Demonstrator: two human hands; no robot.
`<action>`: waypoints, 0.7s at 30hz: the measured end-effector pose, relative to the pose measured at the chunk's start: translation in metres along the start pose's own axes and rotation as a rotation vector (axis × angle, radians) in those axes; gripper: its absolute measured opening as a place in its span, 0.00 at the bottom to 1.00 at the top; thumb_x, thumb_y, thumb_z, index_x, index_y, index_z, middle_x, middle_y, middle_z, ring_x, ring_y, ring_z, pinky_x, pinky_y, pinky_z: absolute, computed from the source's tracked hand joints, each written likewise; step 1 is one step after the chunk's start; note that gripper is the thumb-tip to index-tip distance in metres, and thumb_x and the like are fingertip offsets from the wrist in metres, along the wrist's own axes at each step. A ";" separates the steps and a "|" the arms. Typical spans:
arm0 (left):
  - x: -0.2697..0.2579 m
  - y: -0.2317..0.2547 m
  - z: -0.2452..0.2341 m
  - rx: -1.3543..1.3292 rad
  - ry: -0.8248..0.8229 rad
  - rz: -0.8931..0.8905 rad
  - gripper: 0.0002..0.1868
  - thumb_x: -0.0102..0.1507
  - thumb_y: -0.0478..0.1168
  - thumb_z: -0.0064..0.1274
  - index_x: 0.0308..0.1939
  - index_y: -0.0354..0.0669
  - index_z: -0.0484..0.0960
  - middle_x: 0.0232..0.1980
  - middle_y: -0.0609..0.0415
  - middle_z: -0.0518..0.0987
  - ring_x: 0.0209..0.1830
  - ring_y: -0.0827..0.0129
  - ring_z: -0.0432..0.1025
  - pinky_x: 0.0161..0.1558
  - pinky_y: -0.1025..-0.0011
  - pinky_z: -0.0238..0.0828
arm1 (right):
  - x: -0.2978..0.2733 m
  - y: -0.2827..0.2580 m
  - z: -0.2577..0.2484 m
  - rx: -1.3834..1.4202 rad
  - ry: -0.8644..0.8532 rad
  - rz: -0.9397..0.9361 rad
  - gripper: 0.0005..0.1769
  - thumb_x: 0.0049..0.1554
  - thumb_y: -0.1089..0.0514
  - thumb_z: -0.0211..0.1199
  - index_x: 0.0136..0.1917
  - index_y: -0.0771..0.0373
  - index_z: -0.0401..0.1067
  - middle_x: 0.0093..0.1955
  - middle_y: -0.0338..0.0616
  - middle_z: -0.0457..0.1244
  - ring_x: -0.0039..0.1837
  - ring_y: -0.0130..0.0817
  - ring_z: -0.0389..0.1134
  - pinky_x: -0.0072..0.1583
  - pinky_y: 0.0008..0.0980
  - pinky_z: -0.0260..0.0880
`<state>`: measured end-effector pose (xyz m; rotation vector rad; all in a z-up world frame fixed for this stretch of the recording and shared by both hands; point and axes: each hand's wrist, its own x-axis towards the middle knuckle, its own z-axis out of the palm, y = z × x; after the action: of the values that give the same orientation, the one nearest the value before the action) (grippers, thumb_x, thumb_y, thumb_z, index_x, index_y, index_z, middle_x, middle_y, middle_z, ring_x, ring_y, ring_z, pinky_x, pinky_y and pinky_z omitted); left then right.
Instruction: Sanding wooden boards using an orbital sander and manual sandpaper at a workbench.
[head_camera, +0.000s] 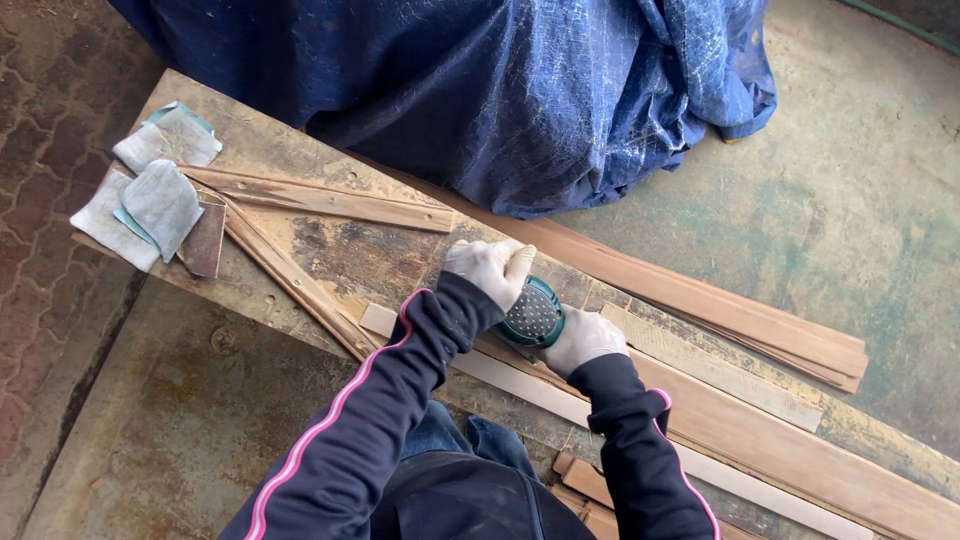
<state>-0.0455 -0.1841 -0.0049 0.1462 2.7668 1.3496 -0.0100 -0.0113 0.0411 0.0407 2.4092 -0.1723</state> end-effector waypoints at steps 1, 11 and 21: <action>0.001 -0.004 -0.001 0.003 0.002 0.001 0.20 0.67 0.54 0.46 0.39 0.46 0.87 0.29 0.45 0.84 0.29 0.54 0.78 0.45 0.57 0.68 | -0.001 -0.003 0.000 0.002 0.002 -0.002 0.32 0.45 0.33 0.70 0.52 0.59 0.77 0.46 0.55 0.72 0.53 0.52 0.74 0.57 0.46 0.74; 0.012 0.044 0.057 -0.035 -0.110 0.139 0.22 0.69 0.54 0.45 0.32 0.44 0.86 0.30 0.44 0.84 0.31 0.52 0.79 0.47 0.55 0.71 | -0.027 0.065 0.020 0.097 0.039 0.140 0.35 0.44 0.29 0.70 0.49 0.60 0.79 0.46 0.56 0.72 0.53 0.53 0.74 0.55 0.47 0.74; -0.053 0.093 0.096 -0.095 -0.332 0.243 0.20 0.65 0.54 0.49 0.30 0.45 0.86 0.28 0.44 0.83 0.30 0.50 0.78 0.51 0.54 0.67 | -0.102 0.125 0.087 0.269 -0.029 0.275 0.33 0.40 0.30 0.71 0.45 0.58 0.79 0.42 0.53 0.74 0.50 0.50 0.76 0.53 0.44 0.75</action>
<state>0.0218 -0.0578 0.0095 0.6555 2.4639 1.3565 0.1329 0.1030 0.0302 0.4868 2.3078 -0.3639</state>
